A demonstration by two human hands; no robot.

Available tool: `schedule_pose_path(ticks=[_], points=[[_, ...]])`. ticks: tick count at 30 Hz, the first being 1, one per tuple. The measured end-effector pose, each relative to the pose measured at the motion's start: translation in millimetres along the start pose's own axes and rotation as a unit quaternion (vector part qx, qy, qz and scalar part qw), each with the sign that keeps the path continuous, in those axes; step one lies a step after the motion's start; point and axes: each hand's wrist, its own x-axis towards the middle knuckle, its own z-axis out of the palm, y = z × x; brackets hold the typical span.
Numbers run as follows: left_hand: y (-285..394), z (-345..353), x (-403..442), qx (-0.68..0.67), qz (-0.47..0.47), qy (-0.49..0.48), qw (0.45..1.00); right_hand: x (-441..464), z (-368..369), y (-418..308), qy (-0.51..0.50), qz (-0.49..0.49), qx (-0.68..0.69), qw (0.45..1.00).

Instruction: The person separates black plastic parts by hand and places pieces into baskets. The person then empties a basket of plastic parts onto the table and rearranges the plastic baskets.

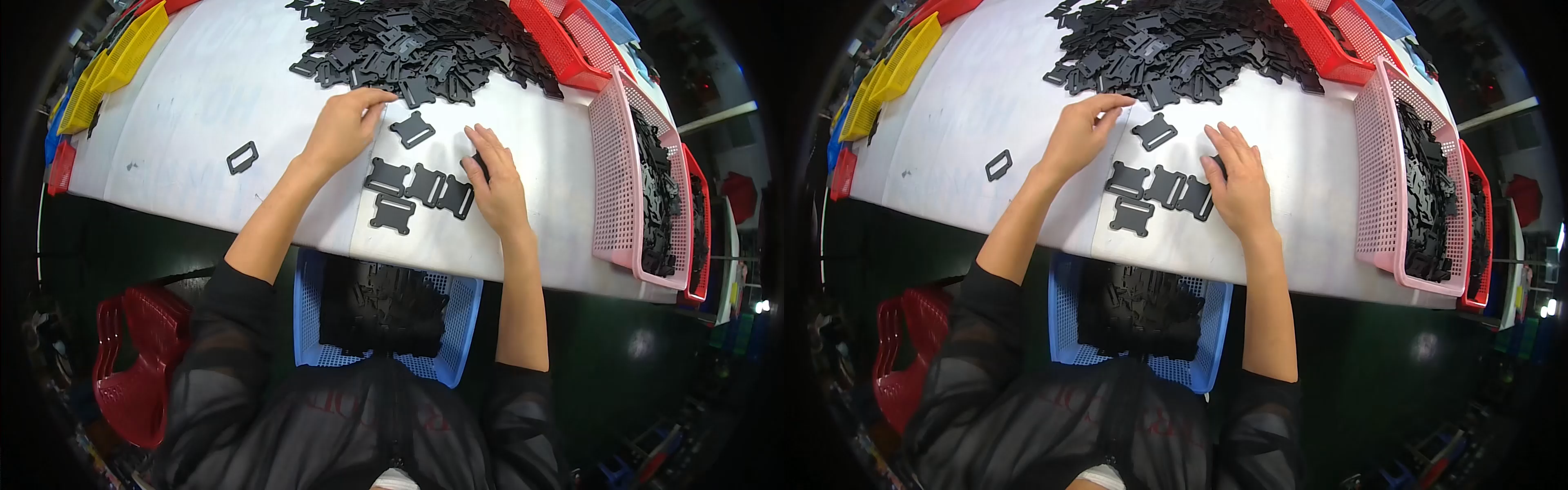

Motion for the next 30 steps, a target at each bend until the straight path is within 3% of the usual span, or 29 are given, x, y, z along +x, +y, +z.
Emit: schedule_pose_path(ticks=[3, 4, 5, 9, 14, 15, 17, 20, 23, 28, 30], points=[[-18, 34, -17, 0.059, 0.182, 0.000, 0.982, -9, 14, -3, -0.059, -0.043, -0.086, 0.994], [-17, 40, -28, 0.148, 0.174, -0.074, 0.971, -12, 16, -6, -0.059, -0.061, -0.111, 0.990], [-16, 46, -36, 0.195, 0.210, -0.071, 0.955, -15, 18, -10, -0.058, -0.079, -0.136, 0.986], [-1, 43, -79, 0.185, 0.231, -0.096, 0.950, -49, 12, -36, -0.101, -0.092, -0.116, 0.984], [19, 4, -133, -0.001, 0.145, -0.206, 0.968, -92, -22, -66, -0.165, -0.066, 0.039, 0.983], [22, -2, -127, -0.020, 0.124, -0.171, 0.977, -93, -29, -66, -0.174, -0.058, 0.081, 0.980], [24, -12, -103, -0.057, 0.087, -0.098, 0.990, -63, -31, -53, -0.050, -0.077, 0.092, 0.992], [-2, -3, -40, 0.049, 0.121, 0.036, 0.991, 11, -20, 8, 0.053, -0.029, 0.082, 0.995], [-6, 17, -1, 0.056, 0.118, 0.052, 0.990, 89, 2, 64, 0.066, 0.104, 0.079, 0.989], [-11, 54, 33, 0.175, 0.091, 0.079, 0.977, 148, 51, 60, 0.096, 0.130, -0.042, 0.986], [-9, 56, 37, 0.193, 0.090, 0.088, 0.973, 140, 56, 46, 0.066, 0.089, -0.033, 0.993]])
